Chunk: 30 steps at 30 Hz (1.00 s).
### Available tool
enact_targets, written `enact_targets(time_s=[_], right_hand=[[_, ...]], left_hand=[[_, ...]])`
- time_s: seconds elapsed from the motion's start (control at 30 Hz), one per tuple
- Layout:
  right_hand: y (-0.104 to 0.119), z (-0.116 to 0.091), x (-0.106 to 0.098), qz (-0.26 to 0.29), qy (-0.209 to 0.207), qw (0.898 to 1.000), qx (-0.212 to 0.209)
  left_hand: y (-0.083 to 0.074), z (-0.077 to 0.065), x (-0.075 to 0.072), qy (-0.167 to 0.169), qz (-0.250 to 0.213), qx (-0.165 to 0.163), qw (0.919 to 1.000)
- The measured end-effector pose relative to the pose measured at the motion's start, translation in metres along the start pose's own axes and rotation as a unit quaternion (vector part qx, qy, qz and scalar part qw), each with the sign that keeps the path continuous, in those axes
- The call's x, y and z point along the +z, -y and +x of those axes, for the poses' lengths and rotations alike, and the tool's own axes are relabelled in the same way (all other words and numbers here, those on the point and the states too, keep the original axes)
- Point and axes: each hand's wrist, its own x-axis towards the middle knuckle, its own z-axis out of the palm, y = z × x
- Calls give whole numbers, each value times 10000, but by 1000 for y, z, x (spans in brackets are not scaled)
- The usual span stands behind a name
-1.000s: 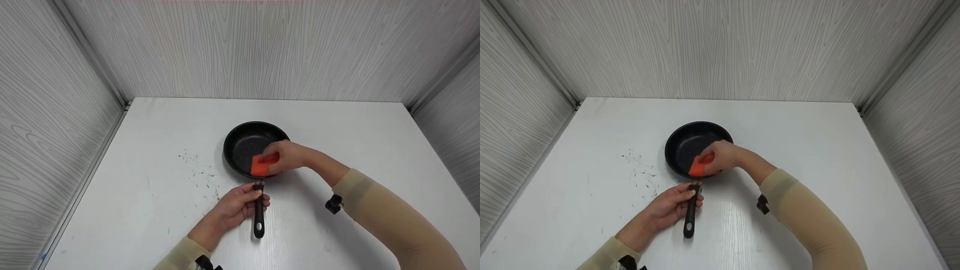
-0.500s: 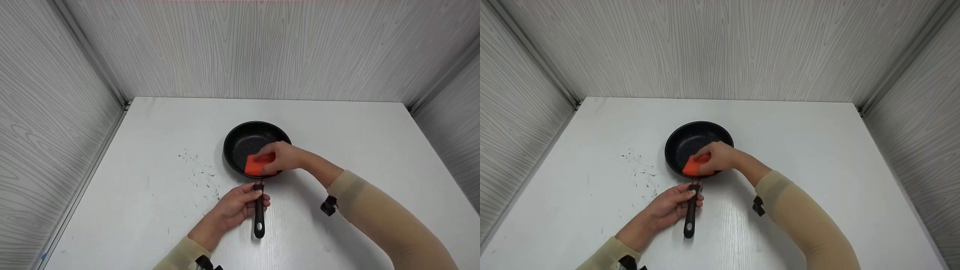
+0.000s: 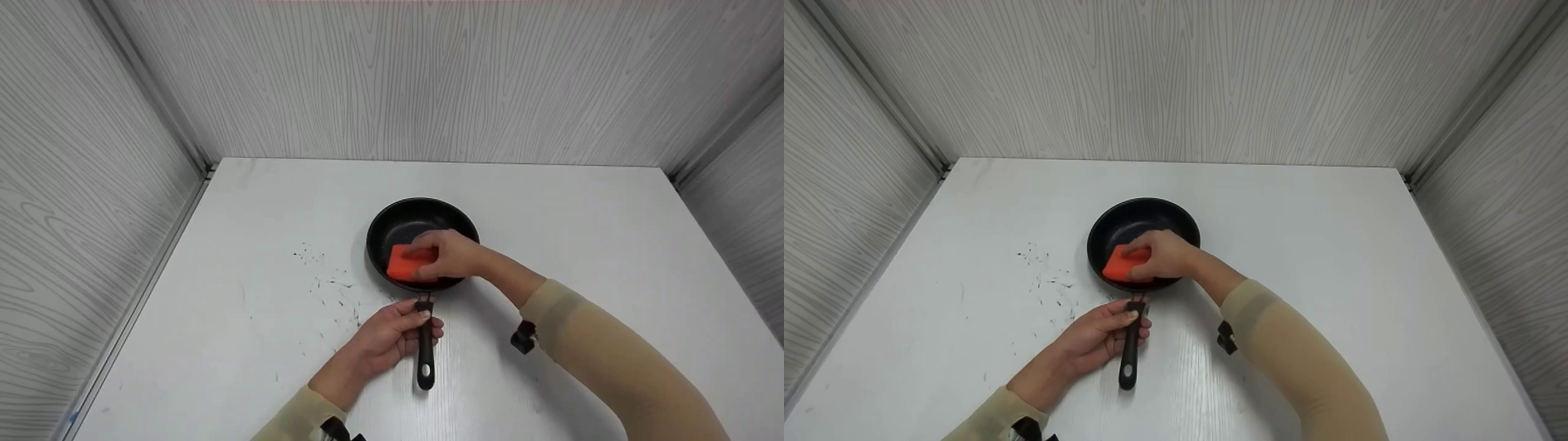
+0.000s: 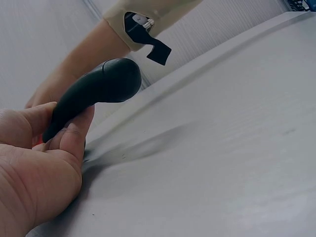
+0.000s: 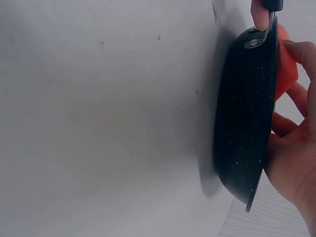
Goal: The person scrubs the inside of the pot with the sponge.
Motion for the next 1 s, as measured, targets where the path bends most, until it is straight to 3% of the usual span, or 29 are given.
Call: enact_targets(time_s=[0.33, 0.57, 1.0], right_hand=[[5, 12, 9, -152, -234, 9996, -34], [4, 21, 15, -545, -367, 9977, -139], [6, 31, 19, -841, -555, 9947, 179]], left_hand=[[-1, -1, 1, 7, -32, 2, 10000], [-1, -2, 2, -22, -5, -1, 10000], [-1, -2, 2, -80, -22, -48, 10000]])
